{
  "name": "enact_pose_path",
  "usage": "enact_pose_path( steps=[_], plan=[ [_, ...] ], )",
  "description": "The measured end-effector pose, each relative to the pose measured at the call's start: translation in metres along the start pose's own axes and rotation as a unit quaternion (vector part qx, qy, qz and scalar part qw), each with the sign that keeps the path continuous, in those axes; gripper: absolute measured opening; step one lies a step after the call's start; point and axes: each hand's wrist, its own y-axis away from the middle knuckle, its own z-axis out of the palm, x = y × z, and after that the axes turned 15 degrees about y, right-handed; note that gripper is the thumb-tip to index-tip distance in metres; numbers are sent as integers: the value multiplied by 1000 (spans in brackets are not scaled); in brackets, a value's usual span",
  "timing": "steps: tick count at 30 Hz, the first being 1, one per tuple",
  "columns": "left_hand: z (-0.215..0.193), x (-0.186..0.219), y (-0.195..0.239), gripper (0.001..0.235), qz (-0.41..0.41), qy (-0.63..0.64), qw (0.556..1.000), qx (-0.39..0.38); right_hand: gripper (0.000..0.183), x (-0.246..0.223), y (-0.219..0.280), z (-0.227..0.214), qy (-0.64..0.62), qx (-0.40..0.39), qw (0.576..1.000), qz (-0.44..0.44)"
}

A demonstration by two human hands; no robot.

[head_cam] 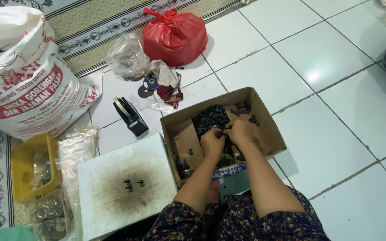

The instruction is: A person sitting on the floor is manually assembling small black components by inserting silver pins into them, working from a cardboard box and plastic bags.

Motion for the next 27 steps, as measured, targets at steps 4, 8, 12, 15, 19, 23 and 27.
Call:
enact_pose_path(
  steps=[4, 8, 12, 15, 19, 23, 27],
  plan=[
    [-6, 18, 5, 15, 21, 30, 999, 20, 20, 3, 3, -6, -31, -7, 999, 6],
    [-24, 37, 19, 19, 56, 3, 998, 26, 24, 9, -11, 7, -82, -8, 997, -13],
    [-24, 28, 19, 18, 91, -38, 995, 31, 17, 5, -4, 8, -91, 23, 996, -14],
    [-34, 32, 31, 16, 98, -35, 994, 30, 10, 6, -5, 20, -104, 45, 993, -35],
    [-53, 34, 48, 17, 104, -25, 994, 30, 7, -3, 5, 28, -107, 60, 988, -92],
    [-85, 60, 77, 18, 99, -8, 994, 37, 8, -24, 35, 12, -151, 23, 984, -88],
    [-106, 71, 92, 18, 117, 6, 992, 43, 9, -37, 57, 4, -134, 28, 984, -114]
  ],
)
